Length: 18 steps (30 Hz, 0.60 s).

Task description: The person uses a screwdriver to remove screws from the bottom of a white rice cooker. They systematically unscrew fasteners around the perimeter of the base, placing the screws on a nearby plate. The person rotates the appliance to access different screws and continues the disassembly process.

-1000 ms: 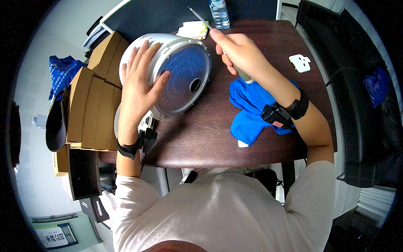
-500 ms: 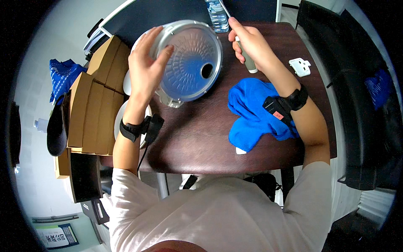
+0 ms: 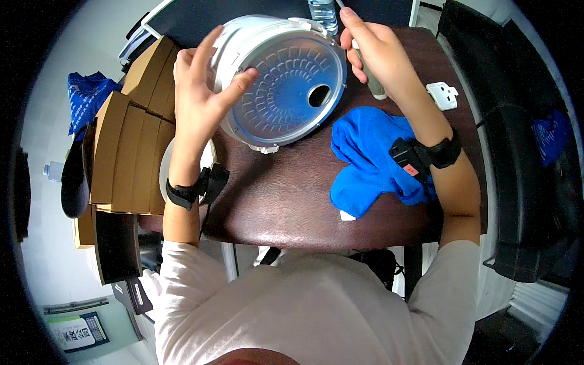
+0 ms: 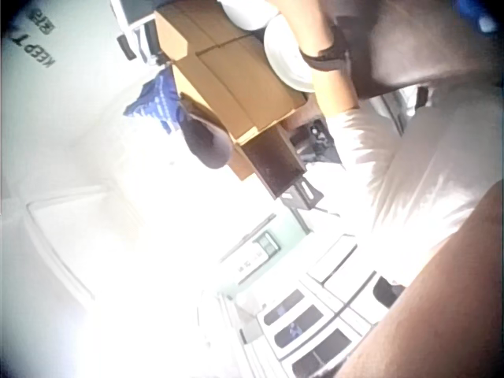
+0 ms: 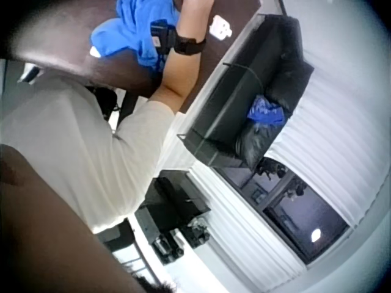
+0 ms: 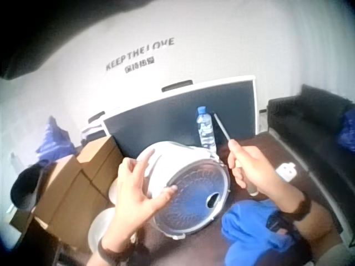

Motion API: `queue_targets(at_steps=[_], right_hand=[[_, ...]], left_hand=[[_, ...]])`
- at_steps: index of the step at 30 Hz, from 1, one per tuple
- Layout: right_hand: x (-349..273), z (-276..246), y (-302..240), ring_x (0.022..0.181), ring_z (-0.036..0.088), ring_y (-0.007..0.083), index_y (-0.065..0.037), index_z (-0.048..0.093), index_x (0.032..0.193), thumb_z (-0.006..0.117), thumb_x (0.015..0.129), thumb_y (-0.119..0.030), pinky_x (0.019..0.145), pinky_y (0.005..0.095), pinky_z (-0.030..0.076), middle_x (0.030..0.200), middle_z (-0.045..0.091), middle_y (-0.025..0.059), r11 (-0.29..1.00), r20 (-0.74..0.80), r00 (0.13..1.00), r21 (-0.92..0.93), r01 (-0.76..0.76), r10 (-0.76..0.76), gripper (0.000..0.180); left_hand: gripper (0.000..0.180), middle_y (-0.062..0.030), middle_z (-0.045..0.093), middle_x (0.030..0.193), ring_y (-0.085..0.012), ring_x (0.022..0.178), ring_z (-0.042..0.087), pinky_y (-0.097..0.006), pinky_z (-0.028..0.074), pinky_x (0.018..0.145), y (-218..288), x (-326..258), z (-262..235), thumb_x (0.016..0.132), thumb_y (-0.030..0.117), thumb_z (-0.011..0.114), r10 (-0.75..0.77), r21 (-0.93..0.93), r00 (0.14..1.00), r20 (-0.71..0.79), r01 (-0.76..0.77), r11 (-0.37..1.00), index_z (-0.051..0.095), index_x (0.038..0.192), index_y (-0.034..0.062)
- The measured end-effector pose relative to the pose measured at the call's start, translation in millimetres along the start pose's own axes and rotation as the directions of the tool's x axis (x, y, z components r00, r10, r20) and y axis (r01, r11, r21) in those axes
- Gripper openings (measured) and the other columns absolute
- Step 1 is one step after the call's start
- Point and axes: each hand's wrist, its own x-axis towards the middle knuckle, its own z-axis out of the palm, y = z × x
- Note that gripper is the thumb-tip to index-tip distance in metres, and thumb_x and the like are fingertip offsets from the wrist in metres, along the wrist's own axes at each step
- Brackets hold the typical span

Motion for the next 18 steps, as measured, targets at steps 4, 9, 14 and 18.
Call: queue_targets(at_steps=[4,9,14,18], right_hand=[[-9.4,6.2,-18.4,0.038,0.044,0.0094,-0.006,0.053,0.071,0.039,0.105,-0.043,0.037,0.0225,0.035,0.05,0.047,0.0005,0.996,-0.026,0.998,0.069,-0.059,0.061,0.052],[-13.2,5.4,-20.2,0.039,0.046,0.0121,-0.005,0.054,0.073,0.04,0.105,-0.04,0.038,0.0247,0.037,0.051,0.048,0.0023,0.996,-0.002,0.999,0.078,-0.043,0.043,0.049],[-18.9,8.1,-25.8,0.038,0.045,0.0135,-0.004,0.053,0.072,0.04,0.105,-0.038,0.038,0.0258,0.037,0.051,0.047,0.003,0.999,0.011,1.0,0.025,-0.021,0.02,0.05],[-23.3,11.5,-28.6,0.039,0.044,0.0119,-0.004,0.053,0.072,0.041,0.105,-0.038,0.039,0.0251,0.036,0.051,0.046,0.0024,0.999,0.007,0.999,0.007,-0.049,0.049,0.048]], left_hand=[[0.075,-0.0174,0.052,0.101,-0.0348,0.098,0.05,-0.046,0.042,0.09,1.7,-7.9,-5.2,0.063,0.052,0.08,0.028,0.041,1.0,-0.003,-0.028,0.999,0.063,0.122,0.0084],[0.081,-0.0238,0.045,0.138,-0.0424,0.133,0.038,-0.049,0.037,0.106,-3.9,-10.6,0.6,0.07,0.051,0.078,0.262,-0.006,0.964,0.045,-0.262,0.965,0.052,0.128,0.0006],[0.08,-0.0266,0.045,0.141,-0.0418,0.13,0.044,-0.046,0.036,0.107,-6.9,-11.0,8.7,0.073,0.05,0.076,0.173,-0.145,0.983,0.058,-0.163,0.976,0.05,0.132,0.0022],[0.082,-0.0279,0.043,0.141,-0.0431,0.13,0.043,-0.049,0.036,0.107,-0.9,-20.9,18.0,0.073,0.048,0.078,0.131,-0.002,0.991,-0.039,-0.131,0.991,0.049,0.136,0.0042]])
